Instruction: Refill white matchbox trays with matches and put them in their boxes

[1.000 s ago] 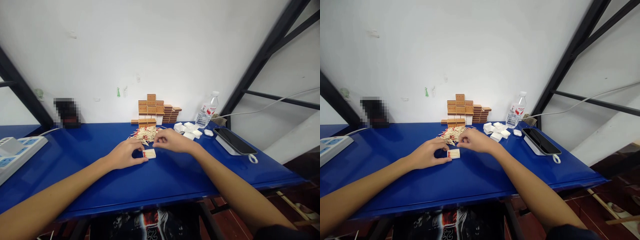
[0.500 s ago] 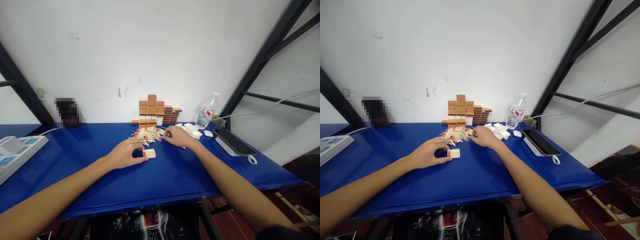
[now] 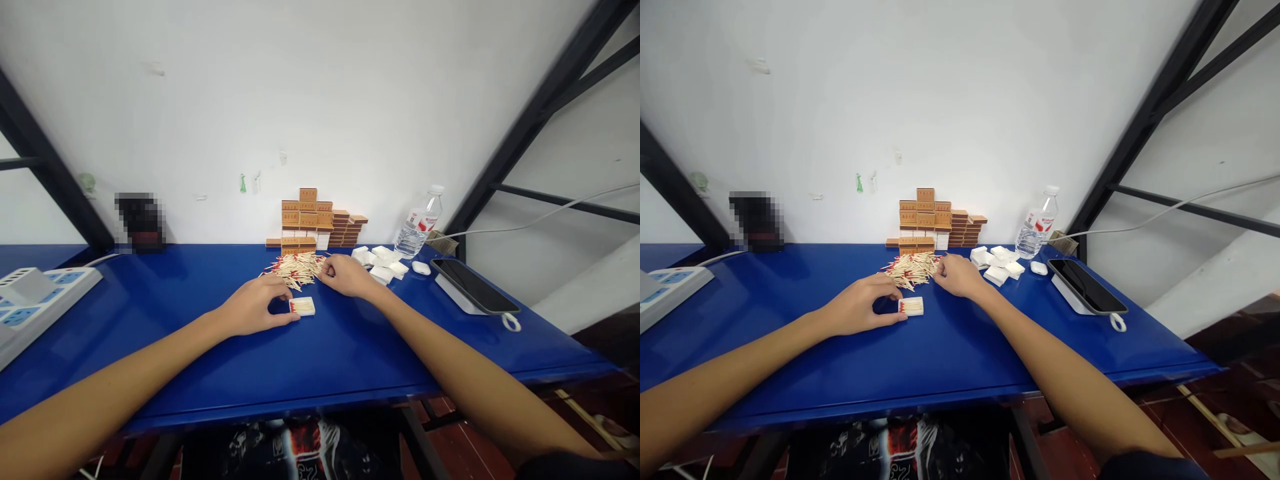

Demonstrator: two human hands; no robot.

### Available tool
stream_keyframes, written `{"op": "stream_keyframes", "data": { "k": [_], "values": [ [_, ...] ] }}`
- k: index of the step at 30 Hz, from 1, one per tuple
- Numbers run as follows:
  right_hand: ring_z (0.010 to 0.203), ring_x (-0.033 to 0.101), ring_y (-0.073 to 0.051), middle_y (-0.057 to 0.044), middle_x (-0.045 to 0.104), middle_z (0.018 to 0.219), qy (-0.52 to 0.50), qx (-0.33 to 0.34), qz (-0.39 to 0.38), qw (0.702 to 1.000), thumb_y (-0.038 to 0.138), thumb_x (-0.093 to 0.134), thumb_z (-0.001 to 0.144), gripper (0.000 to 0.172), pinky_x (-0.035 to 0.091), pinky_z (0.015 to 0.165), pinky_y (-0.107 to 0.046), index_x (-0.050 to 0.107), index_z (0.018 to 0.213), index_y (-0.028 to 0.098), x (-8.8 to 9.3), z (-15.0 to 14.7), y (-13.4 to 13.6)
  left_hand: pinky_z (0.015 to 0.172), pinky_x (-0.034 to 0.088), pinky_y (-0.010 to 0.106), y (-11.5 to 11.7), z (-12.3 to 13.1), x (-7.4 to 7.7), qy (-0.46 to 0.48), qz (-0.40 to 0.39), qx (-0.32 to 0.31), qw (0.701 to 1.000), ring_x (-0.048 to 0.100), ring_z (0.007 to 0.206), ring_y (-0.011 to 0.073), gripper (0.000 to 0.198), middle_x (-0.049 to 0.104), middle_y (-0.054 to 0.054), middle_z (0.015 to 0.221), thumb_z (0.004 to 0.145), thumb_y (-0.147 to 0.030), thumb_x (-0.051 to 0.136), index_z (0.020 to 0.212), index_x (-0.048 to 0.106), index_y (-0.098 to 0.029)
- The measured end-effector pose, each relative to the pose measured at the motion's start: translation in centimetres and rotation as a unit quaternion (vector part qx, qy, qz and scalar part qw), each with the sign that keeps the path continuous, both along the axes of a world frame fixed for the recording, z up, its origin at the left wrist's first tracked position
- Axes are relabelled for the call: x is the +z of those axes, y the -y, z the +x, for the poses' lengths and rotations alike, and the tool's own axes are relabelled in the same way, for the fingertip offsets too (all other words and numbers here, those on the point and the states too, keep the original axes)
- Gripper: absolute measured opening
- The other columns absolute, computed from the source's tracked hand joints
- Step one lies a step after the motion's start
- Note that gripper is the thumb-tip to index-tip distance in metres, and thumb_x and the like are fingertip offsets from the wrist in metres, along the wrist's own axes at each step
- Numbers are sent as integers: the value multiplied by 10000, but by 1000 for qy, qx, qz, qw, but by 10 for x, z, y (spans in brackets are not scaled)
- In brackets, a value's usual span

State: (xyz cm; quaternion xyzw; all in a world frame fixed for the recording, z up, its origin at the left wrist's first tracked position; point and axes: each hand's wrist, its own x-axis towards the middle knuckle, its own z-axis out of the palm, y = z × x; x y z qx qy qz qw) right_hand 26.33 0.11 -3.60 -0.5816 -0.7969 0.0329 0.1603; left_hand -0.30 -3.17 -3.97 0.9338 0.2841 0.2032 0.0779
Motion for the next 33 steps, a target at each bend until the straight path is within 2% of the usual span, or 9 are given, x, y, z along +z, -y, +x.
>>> {"op": "stream_keyframes", "data": {
  "k": [6, 10, 16, 21, 27, 33],
  "values": [
    [709, 625, -164, -50, 738, 817, -12, 18, -34, 999, 233, 672, 859, 113, 356, 611, -258, 695, 768, 172, 3, 14, -1, 840, 491, 353, 1, 0, 1, -5, -2, 0, 1000, 647, 956, 224, 330, 714, 40, 989, 921, -533, 687, 996, 714, -213],
    [683, 599, -159, -46, 711, 792, -38, 47, -31, 998, 232, 663, 874, 112, 368, 614, -260, 692, 791, 163, 10, 22, 3, 836, 492, 351, 1, 0, 1, 0, 3, -4, 1000, 650, 952, 225, 329, 716, 42, 977, 922, -532, 686, 992, 712, -212],
    [703, 553, -153, -28, 653, 784, -81, 189, -36, 978, 251, 633, 938, 136, 378, 650, -262, 656, 832, 169, 24, 4, 27, 858, 494, 359, 1, 2, -1, 16, 0, 2, 1000, 657, 941, 224, 318, 727, 42, 980, 906, -520, 709, 982, 710, -212],
    [762, 542, -163, -42, 640, 872, -55, 261, -35, 963, 219, 619, 964, 92, 387, 682, -274, 632, 883, 177, 21, -18, 46, 827, 492, 350, 1, 2, -1, 18, -5, 8, 1000, 654, 915, 218, 321, 724, 38, 956, 907, -520, 707, 985, 713, -209],
    [807, 555, -170, -49, 630, 925, -30, 268, -44, 962, 163, 624, 951, 32, 398, 710, -280, 618, 921, 172, 12, -19, 45, 810, 490, 346, 0, 3, 0, 14, 0, 3, 1000, 650, 905, 214, 307, 719, 32, 935, 906, -507, 713, 969, 707, -206],
    [793, 536, -172, -46, 623, 891, -46, 265, -39, 962, 204, 588, 984, 104, 387, 697, -283, 603, 885, 177, 17, -20, 45, 826, 502, 353, 0, 2, -1, 13, 3, 4, 1000, 657, 920, 215, 316, 721, 38, 966, 906, -512, 710, 990, 716, -208]
  ]
}}
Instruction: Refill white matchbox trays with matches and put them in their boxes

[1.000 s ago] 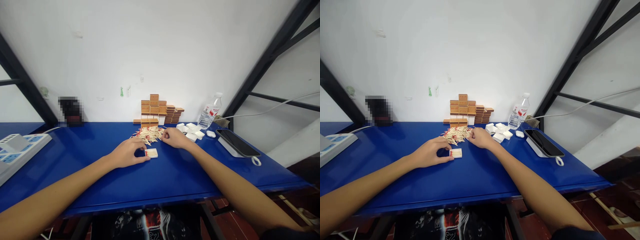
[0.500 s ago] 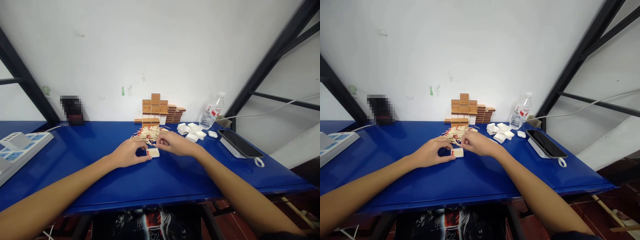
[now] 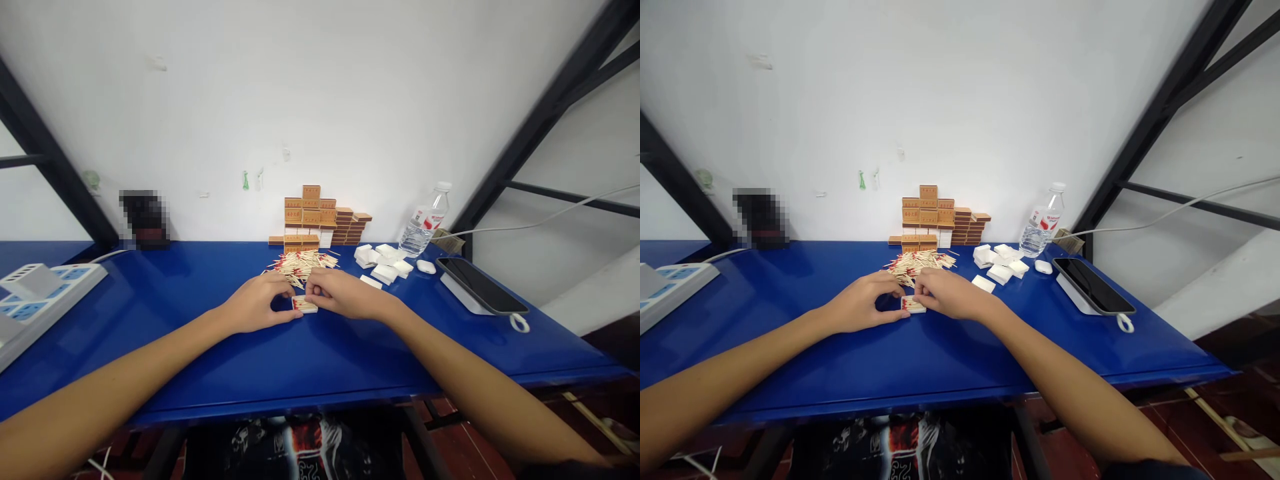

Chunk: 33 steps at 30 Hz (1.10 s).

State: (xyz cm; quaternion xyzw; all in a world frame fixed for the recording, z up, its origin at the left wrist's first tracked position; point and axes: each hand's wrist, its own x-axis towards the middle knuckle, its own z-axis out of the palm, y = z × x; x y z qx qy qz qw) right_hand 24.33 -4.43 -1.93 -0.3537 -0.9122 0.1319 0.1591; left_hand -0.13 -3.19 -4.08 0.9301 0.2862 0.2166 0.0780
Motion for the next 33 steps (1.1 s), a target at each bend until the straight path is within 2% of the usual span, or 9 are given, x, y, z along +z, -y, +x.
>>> {"op": "stream_keyframes", "data": {
  "k": [10, 15, 18, 20, 22, 26, 29, 31, 33],
  "values": [
    [795, 525, -170, -33, 610, 848, -62, 0, 12, 998, 205, 595, 970, 117, 381, 711, -282, 618, 858, 180, 4, -3, 3, 845, 513, 356, 0, -1, 1, 0, 3, 0, 1000, 662, 957, 221, 312, 727, 44, 999, 910, -508, 707, 1002, 718, -210],
    [669, 501, -135, 1, 606, 769, -97, -11, -47, 994, 190, 558, 966, 96, 374, 631, -258, 627, 901, 179, 3, -7, 5, 855, 516, 357, 0, -1, 0, 2, 2, -4, 1000, 662, 960, 220, 316, 727, 50, 1013, 919, -514, 694, 993, 717, -207],
    [641, 493, -128, 2, 638, 786, -133, -25, -65, 989, 211, 557, 968, 120, 385, 612, -254, 666, 1011, 185, 0, -6, 2, 854, 521, 371, 0, -1, 0, -1, -3, 8, 1000, 661, 940, 228, 340, 723, 61, 1010, 911, -527, 697, 1014, 723, -205],
    [652, 501, -130, -8, 672, 845, -153, -19, -56, 986, 205, 552, 968, 224, 405, 629, -258, 682, 1151, 199, -2, -5, 0, 860, 523, 380, 0, -1, 0, -2, -2, 10, 1000, 660, 949, 237, 344, 721, 72, 1024, 907, -531, 699, 1015, 729, -206],
    [663, 508, -133, -14, 692, 865, -163, -15, -48, 985, 212, 557, 970, 272, 413, 640, -263, 703, 1199, 217, -3, -5, -2, 865, 524, 382, 1, -1, 0, -1, 1, 8, 1000, 662, 956, 240, 336, 719, 75, 1025, 906, -526, 701, 1001, 730, -205],
    [708, 568, -144, -42, 724, 873, -216, -55, -73, 972, 297, 651, 935, 166, 441, 654, -271, 754, 996, 182, -3, -6, -5, 840, 523, 369, 1, -1, 1, -3, 2, 15, 1000, 663, 924, 233, 332, 717, 66, 996, 901, -519, 711, 997, 722, -201],
    [719, 605, -149, -53, 730, 850, -267, -61, -138, 952, 380, 725, 887, 226, 458, 645, -266, 738, 905, 156, -4, -6, -8, 839, 516, 364, 1, -1, 1, 0, 3, 20, 1000, 661, 911, 230, 329, 721, 59, 987, 897, -524, 712, 986, 716, -207],
    [662, 567, -132, -30, 702, 771, -267, -63, -156, 949, 408, 757, 857, 259, 422, 604, -254, 739, 869, 150, -5, -5, -11, 833, 510, 359, 1, -1, 1, 2, 5, 24, 1000, 657, 905, 228, 328, 720, 56, 975, 897, -527, 710, 972, 712, -208],
    [588, 466, -108, 13, 624, 661, -236, -72, -139, 959, 404, 779, 835, 254, 347, 560, -248, 753, 834, 151, -8, -3, -13, 825, 504, 353, 0, -1, 1, 5, 7, 28, 1000, 653, 903, 225, 331, 717, 54, 966, 900, -531, 705, 967, 710, -207]
  ]
}}
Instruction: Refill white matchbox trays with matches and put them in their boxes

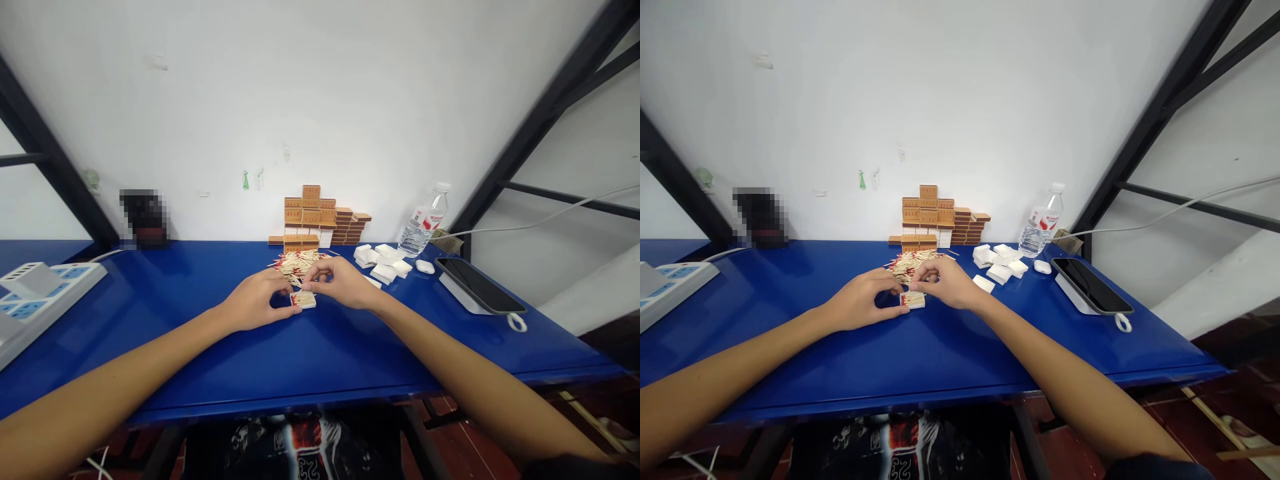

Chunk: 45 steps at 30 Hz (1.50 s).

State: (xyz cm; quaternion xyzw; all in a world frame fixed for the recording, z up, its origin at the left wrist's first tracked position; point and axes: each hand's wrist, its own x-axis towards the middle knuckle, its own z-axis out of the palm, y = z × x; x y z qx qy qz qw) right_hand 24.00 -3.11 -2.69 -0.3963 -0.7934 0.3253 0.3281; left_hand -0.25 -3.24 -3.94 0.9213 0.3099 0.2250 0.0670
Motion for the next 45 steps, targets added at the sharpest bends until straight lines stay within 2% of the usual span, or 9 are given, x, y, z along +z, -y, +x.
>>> {"op": "stream_keyframes", "data": {
  "k": [3, 8, 15, 24, 29, 36, 45],
  "values": [
    [564, 367, -100, 47, 531, 599, 62, -4, 32, 998, 359, 787, 832, 196, 273, 555, -257, 775, 825, 163, -3, 2, -1, 813, 496, 347, 0, 0, 0, 2, 0, 0, 1000, 646, 887, 218, 338, 711, 48, 951, 906, -542, 696, 968, 713, -210],
    [663, 441, -121, 12, 594, 740, 119, 30, 85, 989, 276, 782, 840, 89, 317, 632, -264, 784, 840, 186, -3, 4, 2, 794, 490, 346, 0, 0, 0, 2, 0, -5, 1000, 634, 896, 221, 324, 705, 42, 925, 913, -533, 688, 952, 709, -212],
    [782, 511, -158, -23, 619, 854, 162, 32, 134, 977, 194, 724, 879, 27, 374, 737, -282, 750, 887, 191, 2, 6, 5, 795, 499, 352, 0, 1, -1, 0, 11, -9, 1000, 645, 885, 220, 337, 712, 51, 948, 909, -537, 695, 980, 715, -208],
    [873, 551, -182, -55, 618, 970, 215, 62, 111, 968, 175, 660, 948, 30, 409, 778, -300, 689, 940, 171, 1, 9, 6, 804, 502, 359, 1, 0, 1, -12, 7, -6, 1000, 646, 895, 225, 360, 709, 57, 956, 911, -551, 690, 976, 712, -198],
    [926, 559, -198, -62, 606, 988, 198, 67, 110, 972, 193, 581, 998, 89, 428, 803, -314, 644, 937, 181, 3, 8, 9, 810, 506, 355, 2, 1, 0, -4, 10, -12, 1000, 651, 909, 225, 340, 713, 59, 966, 914, -536, 689, 975, 714, -203],
    [921, 563, -197, -59, 600, 977, 195, 58, 106, 973, 204, 648, 952, 46, 438, 815, -319, 677, 922, 185, 1, -1, 15, 812, 502, 351, 2, 1, 0, -1, 6, -25, 1000, 657, 917, 228, 309, 717, 45, 938, 911, -517, 700, 966, 709, -213],
    [878, 573, -184, -56, 629, 965, 201, 74, 112, 970, 177, 680, 909, 41, 438, 793, -306, 719, 916, 188, 8, 8, 13, 814, 505, 351, 1, 0, -1, -8, 10, -21, 1000, 657, 941, 232, 344, 715, 52, 975, 910, -540, 698, 997, 708, -208]
  ]
}}
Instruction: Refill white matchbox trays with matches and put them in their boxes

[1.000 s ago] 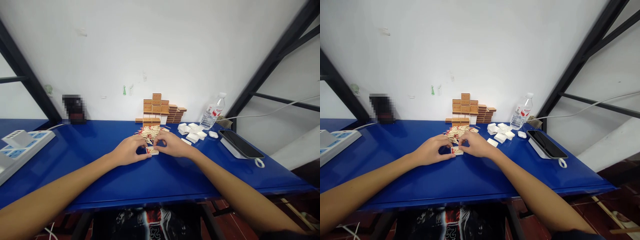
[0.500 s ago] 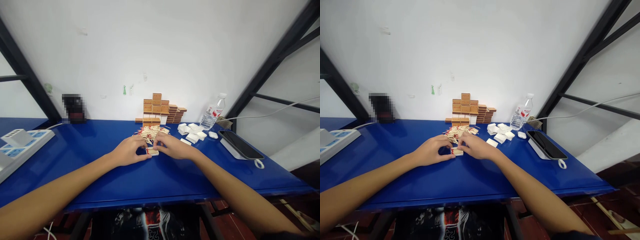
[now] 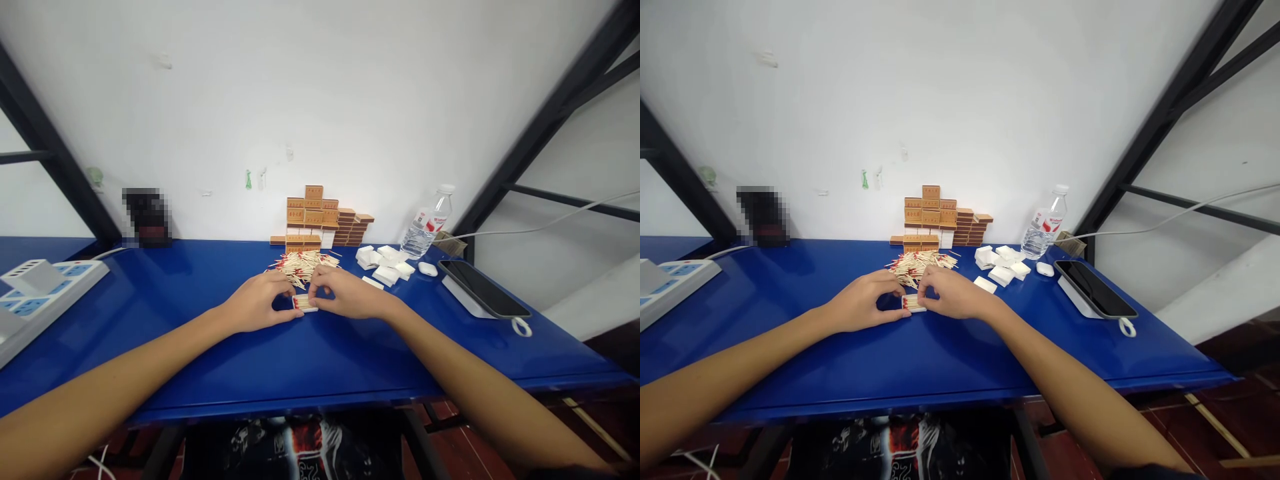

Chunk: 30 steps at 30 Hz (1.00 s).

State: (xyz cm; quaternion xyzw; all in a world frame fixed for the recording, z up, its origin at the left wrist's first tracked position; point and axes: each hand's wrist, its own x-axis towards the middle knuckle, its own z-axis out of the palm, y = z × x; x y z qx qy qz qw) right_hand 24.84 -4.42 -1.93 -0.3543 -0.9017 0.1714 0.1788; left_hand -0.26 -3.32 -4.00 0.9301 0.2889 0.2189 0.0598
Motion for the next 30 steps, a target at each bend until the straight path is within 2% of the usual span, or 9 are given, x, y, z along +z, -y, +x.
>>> {"op": "stream_keyframes", "data": {
  "k": [3, 6, 9, 15, 22, 27, 30],
  "values": [
    [812, 568, -165, -38, 651, 884, -22, -7, 10, 1000, 167, 668, 907, 63, 420, 752, -290, 724, 883, 182, 0, -3, -2, 808, 505, 348, 1, 0, 1, 1, -1, 0, 1000, 657, 928, 228, 341, 716, 51, 964, 913, -538, 695, 992, 706, -206],
    [716, 544, -141, -14, 665, 783, -56, -78, 29, 995, 185, 646, 921, 120, 379, 678, -274, 711, 821, 175, -5, -9, -8, 813, 503, 346, 2, 1, 1, -1, -4, -4, 1000, 658, 931, 227, 322, 716, 48, 969, 908, -525, 703, 982, 708, -211],
    [703, 542, -137, -1, 657, 738, -55, -134, 56, 988, 224, 696, 899, 121, 346, 653, -269, 698, 788, 175, -14, -17, -18, 815, 500, 341, 3, 2, 1, -11, -12, -19, 1000, 657, 937, 226, 312, 711, 39, 947, 900, -519, 713, 960, 707, -213],
    [751, 547, -156, -37, 648, 830, 1, -191, 102, 976, 367, 750, 878, 222, 313, 641, -275, 676, 798, 174, -25, -32, -28, 781, 497, 334, 3, 2, 0, -18, -14, -27, 999, 648, 872, 212, 349, 695, 44, 931, 897, -550, 701, 927, 698, -202],
    [744, 536, -147, -40, 643, 840, 22, -152, 78, 985, 250, 673, 926, 159, 302, 639, -271, 674, 787, 173, -24, -34, -30, 785, 490, 333, 1, 1, 0, -18, -14, -27, 999, 651, 877, 211, 349, 697, 37, 926, 899, -553, 697, 935, 701, -206],
    [797, 544, -163, -53, 652, 868, 39, -120, 57, 990, 212, 643, 939, 117, 329, 680, -267, 650, 834, 160, -23, -16, -33, 781, 483, 331, 2, 0, 1, -24, -12, -13, 1000, 654, 915, 217, 322, 710, 24, 923, 907, -534, 693, 937, 701, -214],
    [805, 545, -173, -62, 649, 883, 47, -95, 41, 994, 257, 619, 969, 155, 346, 692, -269, 631, 849, 159, -20, 0, -34, 784, 487, 334, 0, -1, 0, -17, -13, -2, 1000, 653, 900, 215, 339, 715, 33, 939, 906, -545, 691, 940, 698, -208]
  ]
}}
